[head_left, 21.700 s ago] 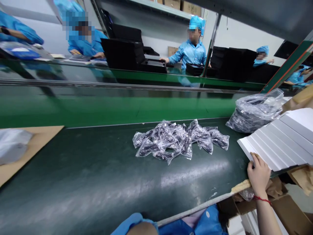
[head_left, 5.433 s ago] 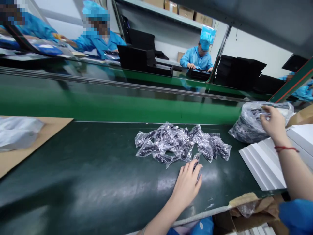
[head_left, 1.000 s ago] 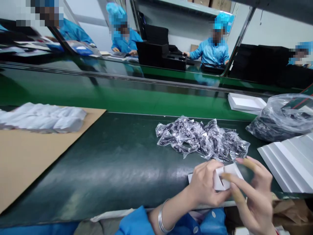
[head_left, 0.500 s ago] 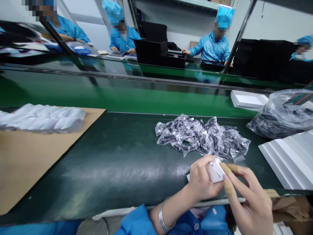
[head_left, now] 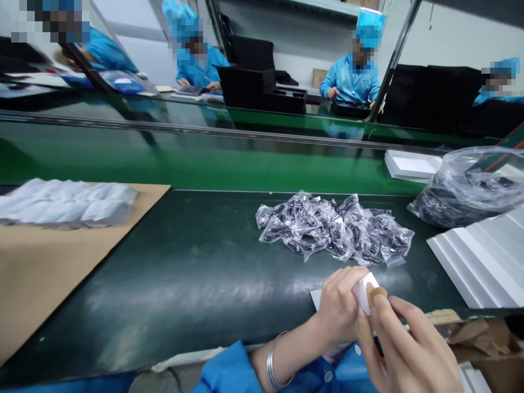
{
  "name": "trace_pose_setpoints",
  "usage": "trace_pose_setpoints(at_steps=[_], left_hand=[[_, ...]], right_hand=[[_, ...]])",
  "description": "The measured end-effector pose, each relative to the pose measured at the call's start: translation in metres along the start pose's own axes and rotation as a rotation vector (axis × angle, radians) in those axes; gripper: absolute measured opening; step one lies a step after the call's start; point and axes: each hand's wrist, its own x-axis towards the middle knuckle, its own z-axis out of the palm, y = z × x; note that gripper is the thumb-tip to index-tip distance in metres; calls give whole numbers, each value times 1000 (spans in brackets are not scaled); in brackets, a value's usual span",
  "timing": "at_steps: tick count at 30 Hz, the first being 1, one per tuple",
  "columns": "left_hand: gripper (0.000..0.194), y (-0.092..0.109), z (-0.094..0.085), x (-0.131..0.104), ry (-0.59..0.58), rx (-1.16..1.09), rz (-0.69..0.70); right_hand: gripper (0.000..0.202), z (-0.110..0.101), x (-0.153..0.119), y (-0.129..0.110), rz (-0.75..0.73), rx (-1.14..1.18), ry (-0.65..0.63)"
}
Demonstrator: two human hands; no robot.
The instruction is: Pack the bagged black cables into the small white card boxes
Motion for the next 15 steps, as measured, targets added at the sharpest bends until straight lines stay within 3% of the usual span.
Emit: trace_pose_setpoints(at_steps=[5, 9, 12, 15], left_hand=[[42, 5, -1, 4, -25, 41, 73], [53, -1, -1, 3, -87, 64, 148], [56, -9, -6, -1, -235, 53, 220], [60, -20, -19, -6, -306, 22, 147]], right_hand=[[16, -1, 0, -1, 148, 78, 58], [34, 9, -17, 1, 528, 301, -20], [42, 10, -41, 20, 725, 550, -124], [44, 0, -76, 58, 982, 595, -33]])
